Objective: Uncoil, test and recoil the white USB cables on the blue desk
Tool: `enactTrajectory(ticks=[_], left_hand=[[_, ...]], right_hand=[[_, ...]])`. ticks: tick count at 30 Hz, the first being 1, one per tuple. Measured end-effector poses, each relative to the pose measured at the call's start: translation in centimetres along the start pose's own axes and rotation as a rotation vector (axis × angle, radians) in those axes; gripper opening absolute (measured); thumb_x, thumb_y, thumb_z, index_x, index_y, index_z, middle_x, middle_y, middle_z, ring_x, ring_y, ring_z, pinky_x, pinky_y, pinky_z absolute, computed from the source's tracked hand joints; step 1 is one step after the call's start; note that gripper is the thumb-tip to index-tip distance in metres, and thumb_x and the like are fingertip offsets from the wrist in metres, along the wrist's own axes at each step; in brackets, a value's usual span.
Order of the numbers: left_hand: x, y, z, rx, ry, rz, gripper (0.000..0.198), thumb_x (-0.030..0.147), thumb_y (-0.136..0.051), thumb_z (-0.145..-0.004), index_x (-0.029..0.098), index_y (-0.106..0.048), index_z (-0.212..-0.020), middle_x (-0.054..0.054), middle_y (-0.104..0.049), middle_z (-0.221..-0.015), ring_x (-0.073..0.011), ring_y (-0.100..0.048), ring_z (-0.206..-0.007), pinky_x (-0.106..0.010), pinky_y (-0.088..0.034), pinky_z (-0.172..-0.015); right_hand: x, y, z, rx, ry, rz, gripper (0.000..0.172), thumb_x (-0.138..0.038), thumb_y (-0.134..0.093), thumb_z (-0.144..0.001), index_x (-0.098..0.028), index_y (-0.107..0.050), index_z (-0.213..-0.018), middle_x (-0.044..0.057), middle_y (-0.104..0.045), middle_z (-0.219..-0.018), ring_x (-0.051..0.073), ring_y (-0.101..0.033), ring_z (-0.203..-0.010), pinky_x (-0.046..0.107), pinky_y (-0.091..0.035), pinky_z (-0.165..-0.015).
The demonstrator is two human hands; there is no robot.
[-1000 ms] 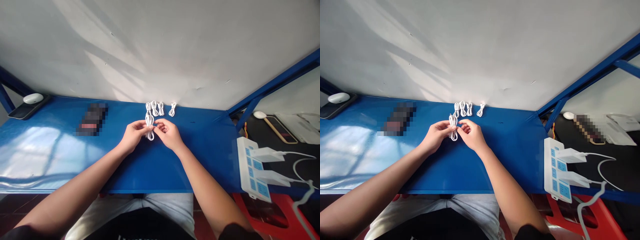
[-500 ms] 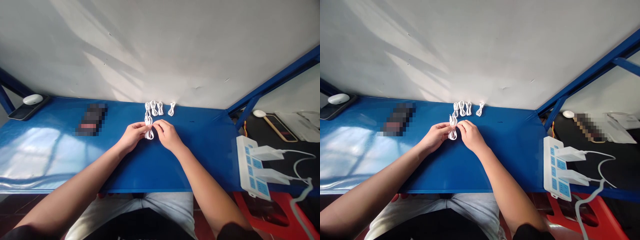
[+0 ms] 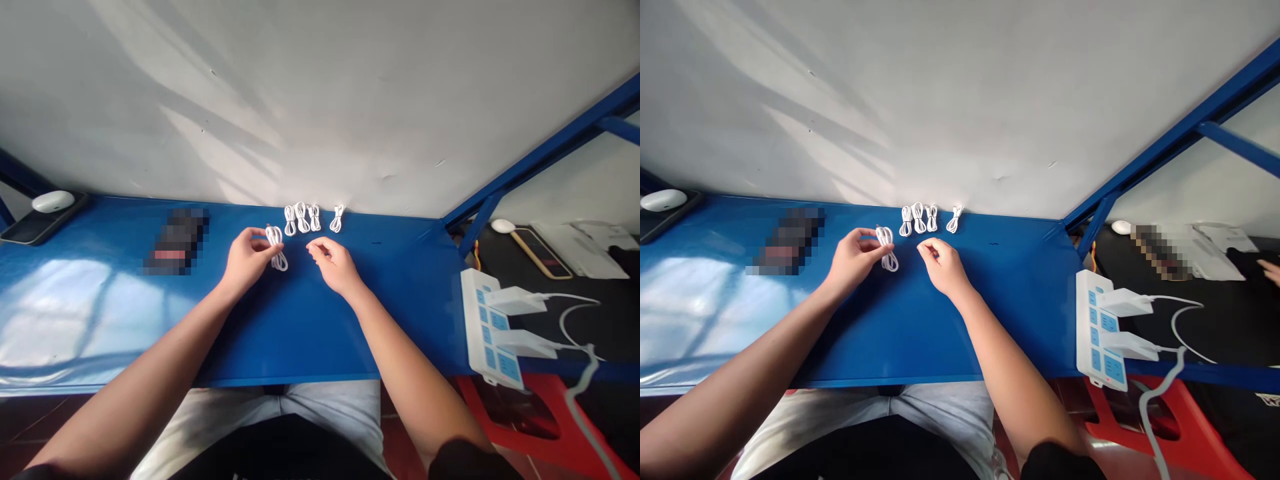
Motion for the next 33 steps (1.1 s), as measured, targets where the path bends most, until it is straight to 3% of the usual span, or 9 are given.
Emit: enactTrajectory(ticks=[3, 8, 13, 18, 22, 26, 29, 33], left_hand=[[-0.4, 1.5, -1.4, 0.019, 0.048, -0.089, 0.046, 0.043, -0.084, -0.069, 0.017, -0.069, -0.104, -0.006, -0.075, -0.082, -0.0166, -0.067, -0.063, -0.025, -0.048, -0.055], [-0.9, 2.2, -4.2, 0.026, 0.067, -0.195, 0.037, 0.035, -0.081, -0.067, 0.015, -0.077, -0.098, -0.008, -0.074, -0.081, -0.0198, -0.069, -0.067, -0.028, -0.051, -0.057], [-0.6, 1.4, -8.2, 0.076, 0.062, -0.365, 0.028, 0.028, -0.079, -0.069, 0.014, -0.077, -0.092, -0.009, -0.074, -0.077, -0.021, -0.069, -0.071, -0.031, -0.054, -0.066], [0.6, -0.7, -10.7, 0.095, -0.034, -0.43, 0.034, 0.027, -0.077, -0.074, 0.012, -0.075, -0.104, -0.01, -0.077, -0.089, -0.022, -0.071, -0.079, -0.032, -0.056, -0.076], [1.1, -2.0, -9.9, 0.043, -0.115, -0.417, 0.032, 0.034, -0.073, -0.081, 0.013, -0.074, -0.105, -0.01, -0.076, -0.093, -0.0215, -0.071, -0.083, -0.032, -0.056, -0.08], [2.0, -2.7, -7.0, -0.054, -0.467, -0.474, 0.055, 0.055, -0.076, -0.079, 0.017, -0.072, -0.118, -0.013, -0.068, -0.123, -0.0274, -0.065, -0.111, -0.039, -0.052, -0.098], [1.6, -3.5, -5.3, -0.156, -0.599, -0.629, 0.056, 0.053, -0.081, -0.076, 0.022, -0.072, -0.122, -0.012, -0.061, -0.135, -0.0322, -0.055, -0.124, -0.047, -0.046, -0.108], [1.2, -4.0, -5.3, -0.173, -0.592, -0.72, 0.031, 0.038, -0.069, -0.088, 0.023, -0.075, -0.115, -0.009, -0.065, -0.127, -0.0301, -0.057, -0.116, -0.046, -0.048, -0.104]], right_hand=[[1.0, 0.5, -0.3, 0.047, -0.034, 0.023, 0.026, -0.042, -0.058, -0.092, -0.02, -0.071, -0.09, 0.005, -0.073, -0.092, 0.02, -0.066, -0.084, 0.033, -0.051, -0.077], [1.6, 0.4, -0.6, 0.087, -0.041, 0.047, 0.024, -0.039, -0.061, -0.089, -0.019, -0.074, -0.086, 0.006, -0.074, -0.091, 0.022, -0.068, -0.084, 0.034, -0.052, -0.077], [1.6, 0.7, -0.7, 0.129, -0.032, 0.065, 0.023, -0.038, -0.06, -0.088, -0.019, -0.074, -0.084, 0.007, -0.075, -0.09, 0.023, -0.069, -0.084, 0.035, -0.053, -0.077], [1.8, 0.7, -0.7, 0.133, -0.033, 0.049, 0.024, -0.038, -0.06, -0.087, -0.019, -0.074, -0.082, 0.007, -0.075, -0.088, 0.023, -0.068, -0.081, 0.035, -0.053, -0.077], [2.1, 2.0, -1.1, 0.236, -0.02, 0.065, 0.024, -0.037, -0.059, -0.087, -0.019, -0.074, -0.083, 0.008, -0.074, -0.089, 0.023, -0.067, -0.082, 0.035, -0.054, -0.077], [3.2, 5.0, -2.2, 0.444, -0.063, 0.212, 0.028, -0.035, -0.061, -0.084, -0.018, -0.075, -0.101, 0.013, -0.071, -0.111, 0.026, -0.066, -0.097, 0.039, -0.055, -0.083], [4.0, 5.8, -3.9, 0.416, -0.044, 0.391, 0.037, -0.037, -0.063, -0.086, -0.02, -0.074, -0.117, 0.015, -0.066, -0.128, 0.03, -0.059, -0.12, 0.046, -0.047, -0.104], [4.9, 4.9, -5.4, 0.27, -0.011, 0.545, 0.034, -0.034, -0.059, -0.09, -0.02, -0.075, -0.116, 0.012, -0.069, -0.13, 0.032, -0.054, -0.124, 0.049, -0.042, -0.109]])
Point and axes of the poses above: each hand's wrist, its own z-axis away from the middle knuckle, its own y-axis out of the back of the hand, x = y × z, the point moved 6 cm from there along -z, towards the middle knuckle
